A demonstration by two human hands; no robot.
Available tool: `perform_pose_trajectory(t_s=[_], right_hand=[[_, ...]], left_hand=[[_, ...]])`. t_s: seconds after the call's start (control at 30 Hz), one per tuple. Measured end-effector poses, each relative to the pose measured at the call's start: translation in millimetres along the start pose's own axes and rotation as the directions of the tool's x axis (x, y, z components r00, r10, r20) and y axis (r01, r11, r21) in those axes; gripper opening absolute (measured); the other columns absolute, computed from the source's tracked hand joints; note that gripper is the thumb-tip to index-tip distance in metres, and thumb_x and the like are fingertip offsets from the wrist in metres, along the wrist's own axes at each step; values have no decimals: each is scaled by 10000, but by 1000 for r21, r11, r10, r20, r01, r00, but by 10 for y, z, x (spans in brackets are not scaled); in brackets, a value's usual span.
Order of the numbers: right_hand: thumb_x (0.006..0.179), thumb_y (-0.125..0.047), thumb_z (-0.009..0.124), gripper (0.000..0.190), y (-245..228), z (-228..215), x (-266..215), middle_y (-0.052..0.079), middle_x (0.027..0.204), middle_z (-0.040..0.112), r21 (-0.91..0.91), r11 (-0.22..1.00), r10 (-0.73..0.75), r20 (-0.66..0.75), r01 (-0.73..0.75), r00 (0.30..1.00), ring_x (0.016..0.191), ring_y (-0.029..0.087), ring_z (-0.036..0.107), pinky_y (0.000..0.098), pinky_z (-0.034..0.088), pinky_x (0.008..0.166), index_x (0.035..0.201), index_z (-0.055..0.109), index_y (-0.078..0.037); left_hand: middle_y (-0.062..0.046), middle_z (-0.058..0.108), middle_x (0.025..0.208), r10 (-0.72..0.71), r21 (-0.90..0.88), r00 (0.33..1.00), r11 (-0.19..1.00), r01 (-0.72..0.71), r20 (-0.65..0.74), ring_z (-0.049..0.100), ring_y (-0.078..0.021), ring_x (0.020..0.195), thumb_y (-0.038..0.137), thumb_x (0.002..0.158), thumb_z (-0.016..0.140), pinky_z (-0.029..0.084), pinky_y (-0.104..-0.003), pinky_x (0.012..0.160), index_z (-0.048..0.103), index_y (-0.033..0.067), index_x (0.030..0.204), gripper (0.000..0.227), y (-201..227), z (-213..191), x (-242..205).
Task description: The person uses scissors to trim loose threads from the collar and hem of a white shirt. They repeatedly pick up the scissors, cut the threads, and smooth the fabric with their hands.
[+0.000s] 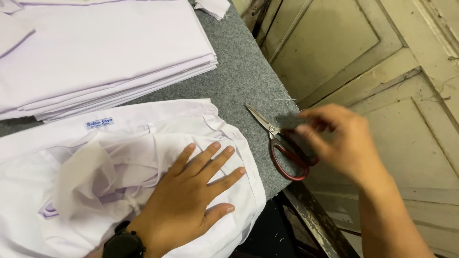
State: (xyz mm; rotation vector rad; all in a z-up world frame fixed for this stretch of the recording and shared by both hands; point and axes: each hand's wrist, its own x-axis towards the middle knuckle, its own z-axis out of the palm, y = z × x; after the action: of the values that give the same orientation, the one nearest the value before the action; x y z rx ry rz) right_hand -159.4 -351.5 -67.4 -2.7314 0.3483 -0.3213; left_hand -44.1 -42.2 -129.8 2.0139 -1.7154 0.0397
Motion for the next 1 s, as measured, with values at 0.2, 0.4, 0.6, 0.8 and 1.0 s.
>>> perform_pose_trajectory(t_s=[0.2, 0.4, 0.6, 0.8, 1.0], right_hand=[[885, -214, 779, 190, -533, 405, -350, 17, 834, 668, 225, 949, -246, 96, 219, 965, 802, 196, 614, 318, 510, 730, 1044, 805, -114], [886, -150, 787, 109, -507, 601, -369, 23, 805, 637, 120, 944, -310, 10, 307, 951, 762, 234, 565, 383, 482, 763, 984, 799, -105], [960, -104, 615, 118, -620, 638, -288, 93, 803, 503, -153, 875, -452, 85, 460, 888, 760, 302, 469, 429, 430, 684, 876, 584, -27], [1010, -112, 583, 108, -604, 567, -241, 89, 832, 507, -63, 878, -470, 79, 475, 879, 753, 292, 463, 405, 395, 675, 927, 583, -43], [1011, -134, 574, 85, -541, 531, -198, 71, 859, 525, -19, 899, -430, 158, 438, 889, 757, 278, 465, 411, 393, 686, 969, 606, -66]], left_hand=[[-83, 409, 1624, -4, 40, 1000, 999, 4, -10, 326, -316, 1507, 493, 924, 613, 170, -611, 1191, 557, 262, 1457, 583, 21, -49, 18], [-101, 411, 1624, 8, 39, 1000, 999, -7, -15, 345, -315, 1504, 482, 956, 564, 186, -616, 1188, 548, 245, 1465, 562, 39, -85, 35], [-42, 455, 1589, 19, -25, 999, 1000, -18, 48, 361, -285, 1473, 312, 852, 595, 126, -794, 1086, 558, 196, 1434, 595, 155, -89, 151], [-62, 455, 1589, 53, -37, 998, 998, -52, 32, 354, -316, 1483, 323, 887, 584, 144, -808, 1064, 631, 250, 1377, 497, 104, -59, 138], [-71, 511, 1536, 60, -2, 998, 998, -60, -28, 414, -339, 1437, 325, 871, 597, 172, -788, 1075, 679, 292, 1320, 457, 108, -39, 159]])
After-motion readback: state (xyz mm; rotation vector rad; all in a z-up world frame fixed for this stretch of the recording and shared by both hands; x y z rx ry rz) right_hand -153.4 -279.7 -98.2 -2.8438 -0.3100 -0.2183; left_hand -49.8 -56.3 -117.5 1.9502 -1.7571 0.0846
